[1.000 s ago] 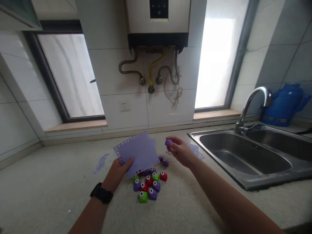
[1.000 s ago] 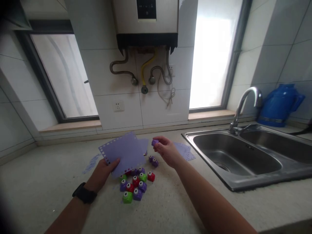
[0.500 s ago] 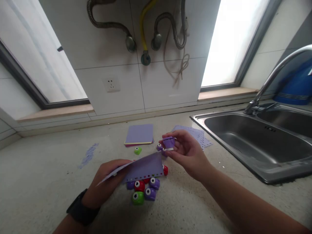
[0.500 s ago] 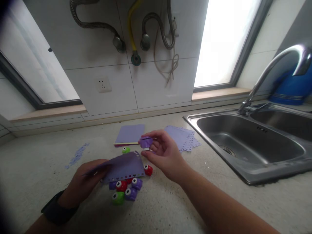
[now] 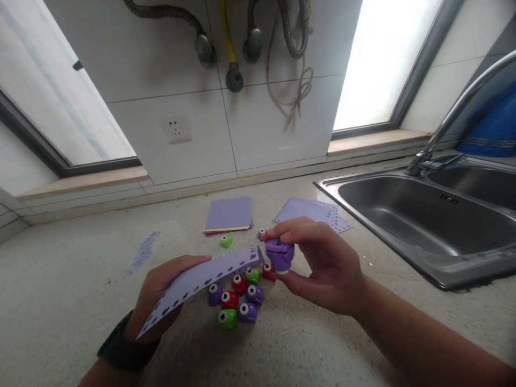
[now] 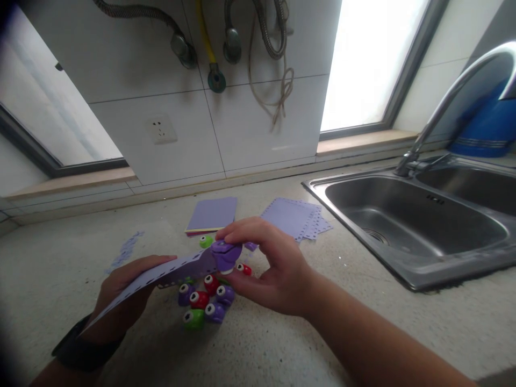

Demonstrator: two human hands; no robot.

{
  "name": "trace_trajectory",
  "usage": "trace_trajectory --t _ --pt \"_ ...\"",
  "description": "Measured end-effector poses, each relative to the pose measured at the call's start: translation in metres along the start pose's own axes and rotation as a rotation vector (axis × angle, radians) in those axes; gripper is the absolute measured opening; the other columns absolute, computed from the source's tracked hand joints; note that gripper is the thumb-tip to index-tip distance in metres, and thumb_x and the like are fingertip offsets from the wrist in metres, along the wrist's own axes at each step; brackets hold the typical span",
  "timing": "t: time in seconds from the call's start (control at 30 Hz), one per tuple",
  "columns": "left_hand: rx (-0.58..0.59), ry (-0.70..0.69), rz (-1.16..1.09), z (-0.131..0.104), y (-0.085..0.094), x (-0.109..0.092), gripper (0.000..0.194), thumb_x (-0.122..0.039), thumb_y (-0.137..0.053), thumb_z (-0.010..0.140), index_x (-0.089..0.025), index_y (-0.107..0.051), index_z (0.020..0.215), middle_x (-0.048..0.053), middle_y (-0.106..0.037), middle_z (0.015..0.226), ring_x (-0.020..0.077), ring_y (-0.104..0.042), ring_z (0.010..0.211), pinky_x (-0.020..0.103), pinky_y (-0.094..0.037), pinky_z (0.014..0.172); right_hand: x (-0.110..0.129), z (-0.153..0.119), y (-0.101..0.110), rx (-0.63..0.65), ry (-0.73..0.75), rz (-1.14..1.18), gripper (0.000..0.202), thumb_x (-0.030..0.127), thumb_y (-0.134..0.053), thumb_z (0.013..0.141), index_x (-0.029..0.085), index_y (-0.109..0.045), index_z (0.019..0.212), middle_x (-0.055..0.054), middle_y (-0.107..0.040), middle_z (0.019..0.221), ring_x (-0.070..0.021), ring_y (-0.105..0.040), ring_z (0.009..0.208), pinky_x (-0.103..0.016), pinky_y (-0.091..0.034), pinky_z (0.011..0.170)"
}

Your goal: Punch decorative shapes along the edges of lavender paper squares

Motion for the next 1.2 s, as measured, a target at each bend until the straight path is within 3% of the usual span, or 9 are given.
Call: trace_trajectory --t 0.4,0.6,0.93,1.2 --pt "0.023 -0.078 0.075 0.004 0.006 -0.013 0.033 -0.04 -0.073 0.092 -0.03 -0.079 0.123 0.007 -0.084 0.109 0.0259 -0.078 0.09 0.031 -0.061 0.084 -0.001 -0.001 -0.003 0.036 -0.011 -0.027 0.06 0.004 -0.078 0.083 0.031 -0.062 0.133 -0.008 -0.073 0.124 -0.0262 -0.07 0.115 -0.046 -0.062 0.098" --pt "0.022 -0.14 0.081 0.006 0.004 -0.02 0.028 -0.034 -0.068 0.097 -0.027 -0.078 0.123 0.006 -0.084 0.112 0.0236 -0.079 0.095 0.029 -0.061 0.089 -0.002 -0.001 -0.004 0.044 0.001 -0.04 0.06 0.006 -0.078 0.082 0.031 -0.062 0.134 -0.008 -0.073 0.123 -0.0265 -0.071 0.114 -0.047 -0.062 0.097" --pt "-0.013 -0.133 0.034 0.009 0.008 -0.029 0.035 -0.048 -0.075 0.092 -0.032 -0.078 0.122 0.002 -0.084 0.11 0.0214 -0.08 0.09 0.027 -0.06 0.087 -0.005 -0.001 -0.004 0.047 0.058 -0.019 0.065 0.001 -0.08 0.076 0.024 -0.063 0.135 -0.01 -0.073 0.122 -0.0273 -0.071 0.112 -0.047 -0.062 0.097" --pt "0.025 -0.161 0.101 0.009 0.01 -0.028 0.031 -0.034 -0.072 0.095 -0.032 -0.074 0.126 0.002 -0.083 0.114 0.0201 -0.08 0.092 0.026 -0.06 0.087 -0.004 -0.002 -0.003 0.018 0.061 -0.009 0.069 -0.002 -0.08 0.073 0.024 -0.063 0.135 -0.01 -0.072 0.121 -0.0279 -0.071 0.11 -0.047 -0.062 0.094"
Point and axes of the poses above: each hand's wrist, its own z-axis towards the middle knuckle, its own y-axis out of the back of the hand, x = y × z, the point moved 4 cm from there along z, towards the middle knuckle
